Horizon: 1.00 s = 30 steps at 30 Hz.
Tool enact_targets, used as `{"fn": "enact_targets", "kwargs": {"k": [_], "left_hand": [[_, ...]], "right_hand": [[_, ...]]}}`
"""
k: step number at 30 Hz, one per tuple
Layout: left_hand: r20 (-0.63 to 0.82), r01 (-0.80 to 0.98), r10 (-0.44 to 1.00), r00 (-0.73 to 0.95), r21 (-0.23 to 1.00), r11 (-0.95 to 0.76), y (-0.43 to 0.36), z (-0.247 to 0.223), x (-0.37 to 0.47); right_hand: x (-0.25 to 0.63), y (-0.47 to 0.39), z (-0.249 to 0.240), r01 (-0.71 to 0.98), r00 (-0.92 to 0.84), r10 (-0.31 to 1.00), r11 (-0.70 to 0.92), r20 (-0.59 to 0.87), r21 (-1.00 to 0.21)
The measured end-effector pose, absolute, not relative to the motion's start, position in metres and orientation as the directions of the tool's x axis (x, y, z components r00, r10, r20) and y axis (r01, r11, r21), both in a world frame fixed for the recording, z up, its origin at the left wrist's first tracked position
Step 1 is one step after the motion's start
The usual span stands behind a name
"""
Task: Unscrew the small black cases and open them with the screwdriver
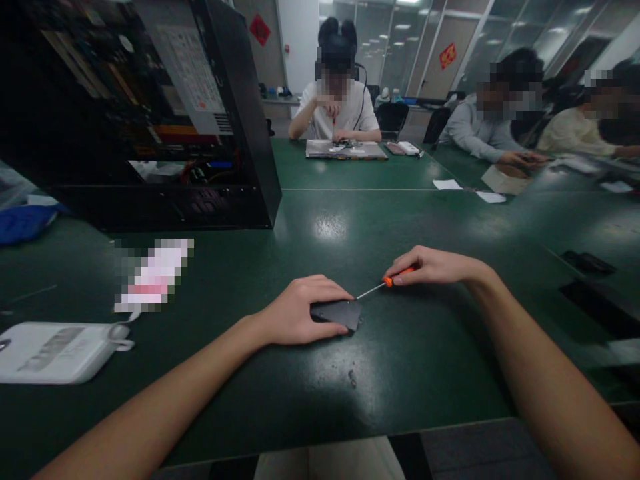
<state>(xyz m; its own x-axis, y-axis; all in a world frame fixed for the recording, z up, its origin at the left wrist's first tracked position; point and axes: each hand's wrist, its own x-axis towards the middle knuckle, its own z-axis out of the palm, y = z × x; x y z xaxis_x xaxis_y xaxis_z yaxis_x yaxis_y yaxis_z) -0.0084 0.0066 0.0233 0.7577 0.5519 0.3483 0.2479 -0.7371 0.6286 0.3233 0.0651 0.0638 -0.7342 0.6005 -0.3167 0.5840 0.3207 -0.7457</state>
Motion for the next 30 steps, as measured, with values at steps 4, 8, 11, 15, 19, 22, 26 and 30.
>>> {"fn": "enact_targets", "kwargs": {"k": [4,8,11,15,19,22,26,30], "left_hand": [[0.345,0.217,0.533,0.773,0.645,-0.733,0.008,0.023,-0.010],[0.349,0.178,0.502,0.791,0.654,-0.735,0.008,0.021,-0.010],[0.343,0.176,0.477,0.809,0.633,-0.754,0.007,0.023,-0.010],[0.303,0.253,0.472,0.828,0.550,-0.796,0.003,0.028,-0.010],[0.289,0.258,0.471,0.833,0.550,-0.795,0.000,0.031,-0.009],[0.292,0.230,0.451,0.843,0.563,-0.794,0.000,0.030,-0.008],[0.281,0.203,0.421,0.862,0.570,-0.796,0.001,0.031,-0.009],[0.265,0.214,0.417,0.869,0.559,-0.801,-0.001,0.035,-0.009]], "right_hand": [[0.319,0.062,0.068,0.550,-0.760,0.607,0.411,-0.232,-0.727],[0.321,0.056,0.078,0.539,-0.773,0.609,0.483,-0.178,-0.690],[0.322,0.054,0.081,0.540,-0.777,0.603,0.492,-0.180,-0.683],[0.322,0.056,0.076,0.532,-0.783,0.594,0.483,-0.186,-0.696],[0.318,0.058,0.070,0.512,-0.793,0.581,0.471,-0.185,-0.718],[0.314,0.060,0.066,0.487,-0.812,0.556,0.476,-0.179,-0.732],[0.312,0.060,0.064,0.475,-0.829,0.527,0.485,-0.188,-0.734],[0.313,0.052,0.076,0.490,-0.830,0.527,0.535,-0.181,-0.688]]}}
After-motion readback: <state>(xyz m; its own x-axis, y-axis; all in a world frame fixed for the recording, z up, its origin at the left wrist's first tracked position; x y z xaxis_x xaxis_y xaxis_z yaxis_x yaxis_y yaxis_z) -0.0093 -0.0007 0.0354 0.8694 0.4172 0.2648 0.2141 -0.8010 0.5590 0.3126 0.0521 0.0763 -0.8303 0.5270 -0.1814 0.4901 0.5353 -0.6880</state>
